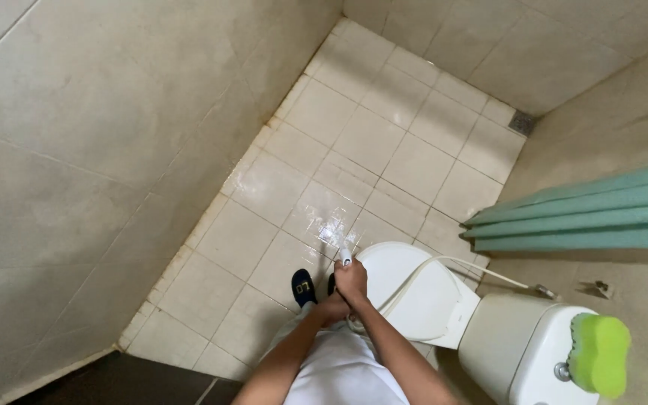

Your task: The person sprays water on the tiled floor of a bathroom using a handheld sprayer. They then pick up a green sponge and scrub the tiled wall near the shower area.

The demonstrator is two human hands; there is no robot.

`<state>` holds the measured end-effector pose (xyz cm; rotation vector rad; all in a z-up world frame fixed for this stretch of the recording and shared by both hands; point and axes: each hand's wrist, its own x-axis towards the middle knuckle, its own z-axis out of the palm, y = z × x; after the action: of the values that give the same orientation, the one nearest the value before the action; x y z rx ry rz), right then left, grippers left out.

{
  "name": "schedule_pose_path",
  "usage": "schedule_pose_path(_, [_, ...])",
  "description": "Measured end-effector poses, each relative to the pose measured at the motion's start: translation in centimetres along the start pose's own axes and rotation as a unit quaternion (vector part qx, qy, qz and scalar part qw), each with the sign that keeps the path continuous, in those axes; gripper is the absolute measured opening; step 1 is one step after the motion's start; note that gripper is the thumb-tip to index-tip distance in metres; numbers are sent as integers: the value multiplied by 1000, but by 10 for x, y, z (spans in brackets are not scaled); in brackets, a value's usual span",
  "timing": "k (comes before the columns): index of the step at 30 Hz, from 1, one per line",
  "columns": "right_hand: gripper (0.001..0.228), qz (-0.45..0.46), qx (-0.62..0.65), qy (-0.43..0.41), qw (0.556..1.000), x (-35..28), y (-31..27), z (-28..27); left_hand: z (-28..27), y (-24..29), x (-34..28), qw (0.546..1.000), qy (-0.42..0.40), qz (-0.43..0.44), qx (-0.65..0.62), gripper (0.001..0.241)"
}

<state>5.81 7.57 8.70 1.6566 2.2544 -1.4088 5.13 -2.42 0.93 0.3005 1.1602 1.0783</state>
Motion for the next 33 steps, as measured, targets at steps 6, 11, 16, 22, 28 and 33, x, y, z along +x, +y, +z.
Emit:
schedule_pose_path(6, [37,-13,8,66,998,11,33,-1,13,18,-5,997,-57,20,57,2])
schedule_pose_path(11, [37,24,-5,106,994,21,54,-6,25,28,6,992,-83,-27,90,2])
schedule_pose_path(16, [36,78,42,115,989,7,43,-33,35,36,14,990,-78,-103,56,6])
schedule_pose_path(22, [38,91,48,152,983,3,49,-49,39,24,31,977,-134,-72,147,14])
schedule_pose_path(28, [37,93,39,213,972,0,58,-60,58,44,29,969,-146,-95,175,9])
schedule_pose_path(33, [37,128,82,219,964,-7,54,-72,64,47,32,963,-177,-94,180,9])
